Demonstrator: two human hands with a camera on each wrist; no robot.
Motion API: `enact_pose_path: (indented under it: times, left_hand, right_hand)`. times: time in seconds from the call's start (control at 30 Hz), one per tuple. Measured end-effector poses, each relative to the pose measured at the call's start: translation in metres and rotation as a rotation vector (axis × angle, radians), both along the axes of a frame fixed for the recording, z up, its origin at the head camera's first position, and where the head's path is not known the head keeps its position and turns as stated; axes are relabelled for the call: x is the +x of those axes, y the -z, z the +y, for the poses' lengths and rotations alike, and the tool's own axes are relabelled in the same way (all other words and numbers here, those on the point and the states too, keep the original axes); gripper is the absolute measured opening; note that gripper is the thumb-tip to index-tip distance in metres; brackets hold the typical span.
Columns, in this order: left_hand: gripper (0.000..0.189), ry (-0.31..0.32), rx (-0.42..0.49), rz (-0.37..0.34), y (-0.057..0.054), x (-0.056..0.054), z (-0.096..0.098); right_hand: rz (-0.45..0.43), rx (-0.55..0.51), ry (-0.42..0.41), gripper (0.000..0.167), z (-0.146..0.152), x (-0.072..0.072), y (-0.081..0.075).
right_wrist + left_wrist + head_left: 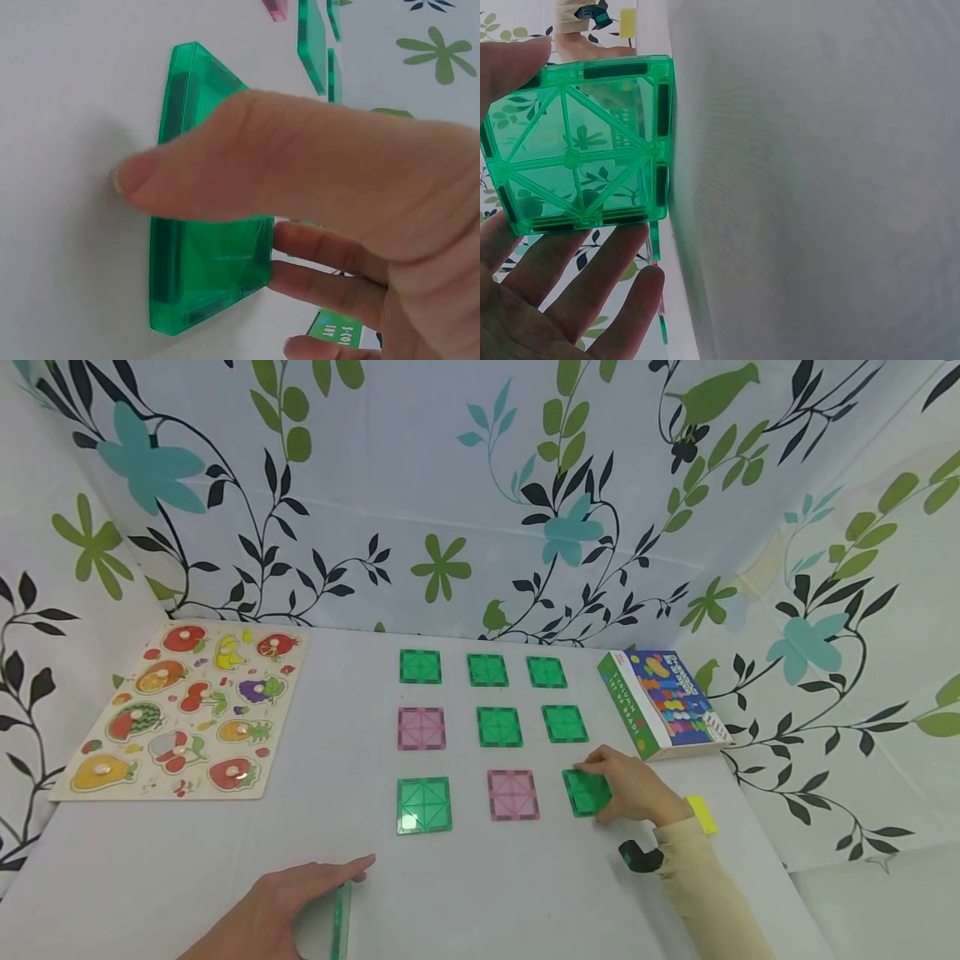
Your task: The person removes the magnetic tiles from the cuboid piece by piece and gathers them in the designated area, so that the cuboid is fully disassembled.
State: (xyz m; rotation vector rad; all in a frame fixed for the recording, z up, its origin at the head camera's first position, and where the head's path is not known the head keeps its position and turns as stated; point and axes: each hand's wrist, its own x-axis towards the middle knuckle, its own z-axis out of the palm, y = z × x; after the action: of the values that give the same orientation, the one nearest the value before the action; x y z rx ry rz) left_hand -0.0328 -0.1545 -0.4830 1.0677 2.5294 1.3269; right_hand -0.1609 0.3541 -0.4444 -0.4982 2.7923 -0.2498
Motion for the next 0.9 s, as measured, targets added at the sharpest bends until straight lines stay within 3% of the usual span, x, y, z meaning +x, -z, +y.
enact_pose_path:
  times: [0.13, 0.3, 0.5, 0.67, 0.9]
  left_hand:
    - [0.102, -0.023, -0.022, -0.023, -0.001, 0.001, 0.001]
    - [0.102, -0.006, -0.01, 0.04, -0.003, 0.001, 0.0]
    - [0.098, -0.027, -0.032, 0.013, -0.005, 0.003, 0.001]
    - [0.094, -0.044, -0.057, 0.02, -0.006, 0.005, 0.003]
    - [0.087, -0.054, -0.018, 0.043, -0.011, 0.005, 0.007]
  right_hand:
    - [0.055, -0.032, 0.007, 0.089, -0.008, 0.008, -0.003]
    - [0.122, -0.178, -0.047, 0.087, -0.04, 0.021, -0.009]
    - [0.172, -0.352, -0.26, 0.081, -0.102, 0.05, -0.001]
    - [0.121, -0.513, -0.458, 0.082, -0.154, 0.074, 0.015]
    - [0.125, -0.55, -0.655, 0.104, -0.212, 0.09, 0.025]
